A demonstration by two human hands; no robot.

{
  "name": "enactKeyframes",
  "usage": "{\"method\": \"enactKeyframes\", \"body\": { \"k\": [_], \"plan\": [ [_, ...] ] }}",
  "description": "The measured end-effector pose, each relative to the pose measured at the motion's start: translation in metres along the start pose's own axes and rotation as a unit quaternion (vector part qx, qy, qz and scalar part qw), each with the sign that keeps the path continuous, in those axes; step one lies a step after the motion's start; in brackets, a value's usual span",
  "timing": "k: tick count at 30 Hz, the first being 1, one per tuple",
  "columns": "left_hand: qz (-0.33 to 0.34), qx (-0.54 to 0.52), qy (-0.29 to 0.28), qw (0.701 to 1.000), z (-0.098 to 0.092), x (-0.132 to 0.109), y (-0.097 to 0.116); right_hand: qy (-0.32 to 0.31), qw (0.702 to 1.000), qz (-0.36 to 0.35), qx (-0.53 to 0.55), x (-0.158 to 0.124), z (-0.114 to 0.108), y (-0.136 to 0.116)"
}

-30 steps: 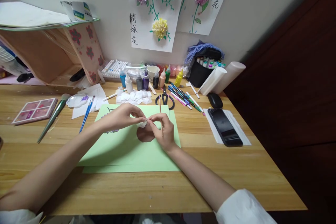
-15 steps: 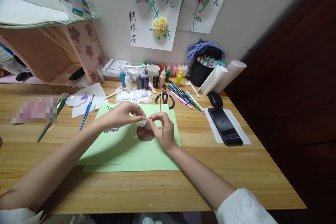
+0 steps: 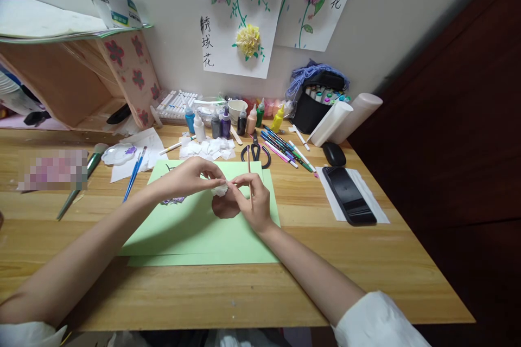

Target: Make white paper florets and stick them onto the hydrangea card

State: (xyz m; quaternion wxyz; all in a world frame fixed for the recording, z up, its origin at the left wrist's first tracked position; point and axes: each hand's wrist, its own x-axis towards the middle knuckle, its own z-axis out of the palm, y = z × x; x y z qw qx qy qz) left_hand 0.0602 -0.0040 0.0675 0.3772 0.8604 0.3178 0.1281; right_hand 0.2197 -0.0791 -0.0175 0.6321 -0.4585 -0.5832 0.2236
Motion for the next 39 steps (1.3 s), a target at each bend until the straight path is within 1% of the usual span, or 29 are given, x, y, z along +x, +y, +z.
{"method": "enactKeyframes", "body": {
  "k": [6, 10, 12, 17, 24, 32, 39],
  "plan": [
    [-0.015, -0.003, 0.012, 1.000, 0.0011, 0.0000, 0.0000, -0.002, 1.000, -0.001, -0.002, -0.0002, -0.0002, -0.0006],
    [-0.012, 0.011, 0.024, 1.000, 0.0040, -0.0006, 0.0019, -0.009, 1.000, -0.007, 0.003, -0.0003, 0.0001, -0.0012],
    [-0.013, 0.000, 0.027, 1.000, 0.0049, -0.0005, 0.0022, -0.006, 1.000, -0.008, 0.005, -0.0004, 0.0001, -0.0009],
    [-0.016, -0.043, 0.003, 0.999, 0.0038, 0.0005, -0.0001, 0.000, 1.000, -0.012, 0.008, 0.0000, 0.0005, -0.0008],
    [-0.026, -0.053, -0.006, 0.998, 0.0032, 0.0022, -0.0010, 0.002, 1.000, -0.010, 0.005, 0.0001, 0.0003, 0.0000],
    [-0.015, -0.039, -0.001, 0.999, 0.0036, 0.0015, 0.0005, -0.008, 1.000, -0.014, 0.009, -0.0008, 0.0000, 0.0009],
    [-0.019, -0.042, 0.005, 0.999, 0.0042, 0.0010, 0.0011, -0.007, 1.000, -0.016, 0.003, -0.0012, -0.0005, 0.0009]
  ]
}}
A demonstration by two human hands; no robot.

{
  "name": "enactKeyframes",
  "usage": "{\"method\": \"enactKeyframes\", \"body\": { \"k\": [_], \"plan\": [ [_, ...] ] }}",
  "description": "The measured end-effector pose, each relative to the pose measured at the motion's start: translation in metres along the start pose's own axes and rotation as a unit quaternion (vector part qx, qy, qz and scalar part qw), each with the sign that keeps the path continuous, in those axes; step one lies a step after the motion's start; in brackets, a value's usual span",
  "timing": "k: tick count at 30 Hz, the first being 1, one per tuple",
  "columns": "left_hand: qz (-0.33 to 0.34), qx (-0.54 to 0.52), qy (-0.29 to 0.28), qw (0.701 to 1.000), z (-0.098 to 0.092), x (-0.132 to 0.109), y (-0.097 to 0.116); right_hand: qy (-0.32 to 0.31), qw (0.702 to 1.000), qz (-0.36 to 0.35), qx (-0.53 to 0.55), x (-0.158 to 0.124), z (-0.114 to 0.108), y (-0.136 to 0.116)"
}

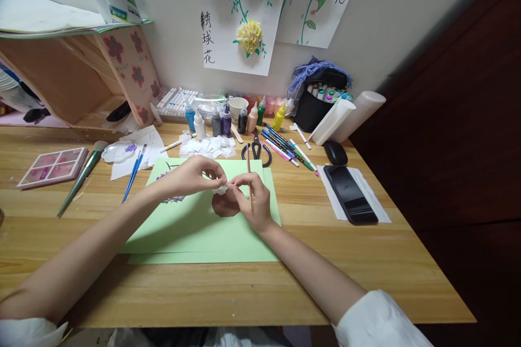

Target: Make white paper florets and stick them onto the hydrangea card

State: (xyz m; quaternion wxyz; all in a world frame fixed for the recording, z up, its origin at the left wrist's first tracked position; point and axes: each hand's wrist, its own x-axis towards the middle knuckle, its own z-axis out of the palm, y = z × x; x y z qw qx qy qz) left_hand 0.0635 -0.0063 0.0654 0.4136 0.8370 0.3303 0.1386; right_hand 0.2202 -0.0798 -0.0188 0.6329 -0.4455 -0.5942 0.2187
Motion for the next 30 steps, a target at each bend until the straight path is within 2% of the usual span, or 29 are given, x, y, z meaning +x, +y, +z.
{"method": "enactKeyframes", "body": {
  "k": [7, 14, 18, 21, 23, 26, 30],
  "plan": [
    [0.020, -0.009, -0.026, 0.999, -0.001, 0.000, -0.003, 0.009, 1.000, 0.001, -0.012, 0.001, 0.000, 0.000],
    [-0.034, -0.013, -0.030, 0.999, -0.008, 0.002, -0.006, -0.003, 1.000, 0.016, -0.024, 0.001, 0.001, -0.001],
    [-0.082, 0.032, -0.110, 0.990, -0.022, -0.002, -0.015, -0.017, 0.999, 0.036, 0.011, 0.000, -0.003, -0.004],
    [-0.104, 0.063, -0.197, 0.973, -0.029, -0.006, -0.023, -0.069, 0.997, 0.028, 0.017, -0.001, -0.007, -0.006],
    [-0.111, 0.081, -0.234, 0.962, -0.029, -0.009, -0.026, -0.105, 0.994, 0.013, 0.009, -0.003, -0.009, -0.006],
    [-0.122, 0.112, -0.255, 0.953, -0.026, -0.009, -0.026, -0.110, 0.994, -0.002, 0.008, -0.004, -0.008, -0.007],
    [-0.124, 0.119, -0.241, 0.955, -0.021, -0.008, -0.024, -0.085, 0.996, 0.008, -0.021, -0.005, -0.006, -0.006]
  ]
}}
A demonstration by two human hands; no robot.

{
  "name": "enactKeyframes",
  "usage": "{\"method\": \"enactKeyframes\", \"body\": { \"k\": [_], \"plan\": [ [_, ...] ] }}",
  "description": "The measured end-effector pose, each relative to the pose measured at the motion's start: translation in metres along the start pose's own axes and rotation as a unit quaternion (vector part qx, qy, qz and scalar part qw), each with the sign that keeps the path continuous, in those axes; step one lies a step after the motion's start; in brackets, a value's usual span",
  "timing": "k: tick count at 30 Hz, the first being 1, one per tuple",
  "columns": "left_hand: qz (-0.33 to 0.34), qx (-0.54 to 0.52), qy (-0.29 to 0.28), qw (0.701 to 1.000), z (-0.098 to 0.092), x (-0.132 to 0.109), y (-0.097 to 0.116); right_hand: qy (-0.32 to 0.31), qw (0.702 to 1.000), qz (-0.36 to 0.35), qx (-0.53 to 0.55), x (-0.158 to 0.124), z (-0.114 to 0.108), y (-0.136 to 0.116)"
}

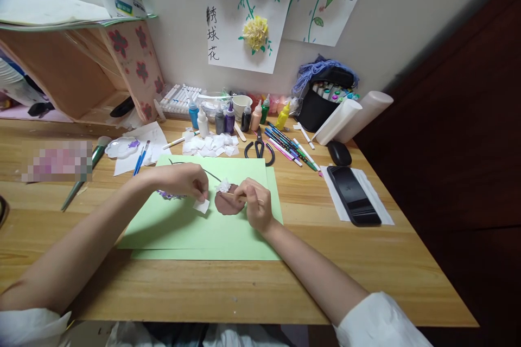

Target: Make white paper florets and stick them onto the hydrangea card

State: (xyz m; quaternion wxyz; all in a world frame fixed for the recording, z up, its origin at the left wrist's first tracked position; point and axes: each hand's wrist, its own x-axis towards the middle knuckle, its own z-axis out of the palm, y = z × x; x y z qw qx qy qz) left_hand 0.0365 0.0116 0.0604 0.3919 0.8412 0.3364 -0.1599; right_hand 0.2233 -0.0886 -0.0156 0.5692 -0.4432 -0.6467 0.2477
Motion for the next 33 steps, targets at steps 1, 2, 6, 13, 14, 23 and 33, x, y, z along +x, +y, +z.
{"method": "enactKeyframes", "body": {
  "k": [1, 2, 6, 13, 14, 23, 33],
  "plan": [
    [0.000, -0.003, 0.007, 1.000, 0.001, 0.001, 0.000, 0.003, 1.000, 0.005, -0.006, 0.000, 0.001, 0.000],
    [0.001, -0.006, 0.013, 1.000, 0.001, 0.002, 0.000, 0.004, 1.000, 0.009, -0.010, 0.001, 0.001, 0.001],
    [-0.001, -0.019, 0.033, 0.999, 0.004, 0.005, -0.001, 0.012, 0.999, 0.024, -0.024, 0.003, 0.002, 0.003],
    [-0.011, -0.032, 0.055, 0.998, 0.009, 0.012, 0.000, 0.053, 0.997, 0.044, -0.031, 0.002, 0.002, 0.004],
    [-0.014, -0.031, 0.062, 0.998, 0.010, 0.013, 0.001, 0.055, 0.997, 0.047, -0.033, 0.002, 0.002, 0.004],
    [-0.003, -0.024, 0.136, 0.990, 0.016, 0.020, 0.007, 0.078, 0.995, 0.047, -0.030, 0.001, 0.001, 0.001],
    [0.016, 0.001, 0.183, 0.983, 0.017, 0.022, 0.007, 0.004, 0.999, -0.017, -0.041, -0.005, -0.001, -0.003]
  ]
}}
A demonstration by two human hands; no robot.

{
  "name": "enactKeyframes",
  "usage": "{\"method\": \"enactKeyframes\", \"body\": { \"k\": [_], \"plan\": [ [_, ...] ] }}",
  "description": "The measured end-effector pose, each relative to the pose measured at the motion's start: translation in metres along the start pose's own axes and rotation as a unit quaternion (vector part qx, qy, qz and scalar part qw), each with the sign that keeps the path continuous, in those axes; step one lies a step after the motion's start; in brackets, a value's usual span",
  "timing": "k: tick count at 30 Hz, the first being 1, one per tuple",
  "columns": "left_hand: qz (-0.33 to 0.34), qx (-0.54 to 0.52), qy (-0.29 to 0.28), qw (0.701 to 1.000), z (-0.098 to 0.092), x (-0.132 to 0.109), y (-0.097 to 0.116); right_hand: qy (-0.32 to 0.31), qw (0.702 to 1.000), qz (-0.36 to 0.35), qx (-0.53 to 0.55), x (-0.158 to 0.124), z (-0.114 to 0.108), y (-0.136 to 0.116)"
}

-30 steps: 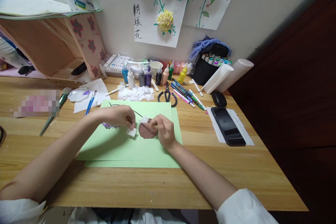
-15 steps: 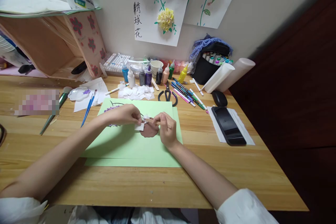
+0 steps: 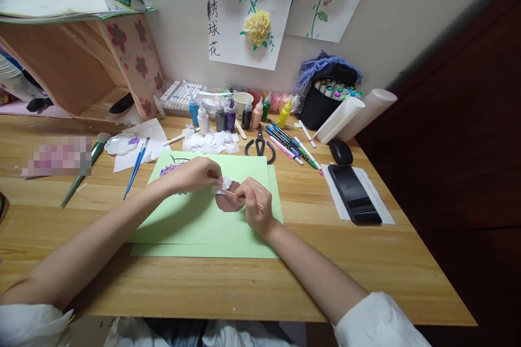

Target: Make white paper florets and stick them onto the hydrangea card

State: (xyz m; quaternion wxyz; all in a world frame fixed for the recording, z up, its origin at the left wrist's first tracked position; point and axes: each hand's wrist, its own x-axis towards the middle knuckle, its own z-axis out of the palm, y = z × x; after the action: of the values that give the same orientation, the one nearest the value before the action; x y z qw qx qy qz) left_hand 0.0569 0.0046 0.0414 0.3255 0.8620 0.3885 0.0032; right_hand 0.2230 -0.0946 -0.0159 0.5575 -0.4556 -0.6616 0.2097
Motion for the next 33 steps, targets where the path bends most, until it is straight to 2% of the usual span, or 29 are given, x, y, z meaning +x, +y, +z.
{"method": "enactKeyframes", "body": {
  "k": [6, 13, 26, 30, 33],
  "plan": [
    [0.001, 0.005, 0.010, 1.000, 0.0001, 0.0000, 0.0030, 0.011, 1.000, 0.017, -0.009, 0.0025, 0.0024, -0.0004],
    [-0.001, 0.003, 0.018, 1.000, -0.0014, 0.0012, -0.0028, 0.025, 0.999, 0.028, -0.018, 0.0007, 0.0014, 0.0021],
    [-0.020, 0.011, 0.012, 1.000, -0.0023, 0.0000, -0.0021, 0.021, 0.999, 0.016, -0.041, 0.0033, 0.0031, 0.0030],
    [-0.040, 0.030, 0.024, 0.998, -0.0051, -0.0010, -0.0040, 0.025, 0.999, 0.023, -0.034, 0.0039, 0.0041, 0.0036],
    [-0.058, 0.056, 0.010, 0.997, -0.0066, -0.0025, -0.0028, 0.031, 0.998, 0.035, -0.039, 0.0042, 0.0045, 0.0037]
  ]
}}
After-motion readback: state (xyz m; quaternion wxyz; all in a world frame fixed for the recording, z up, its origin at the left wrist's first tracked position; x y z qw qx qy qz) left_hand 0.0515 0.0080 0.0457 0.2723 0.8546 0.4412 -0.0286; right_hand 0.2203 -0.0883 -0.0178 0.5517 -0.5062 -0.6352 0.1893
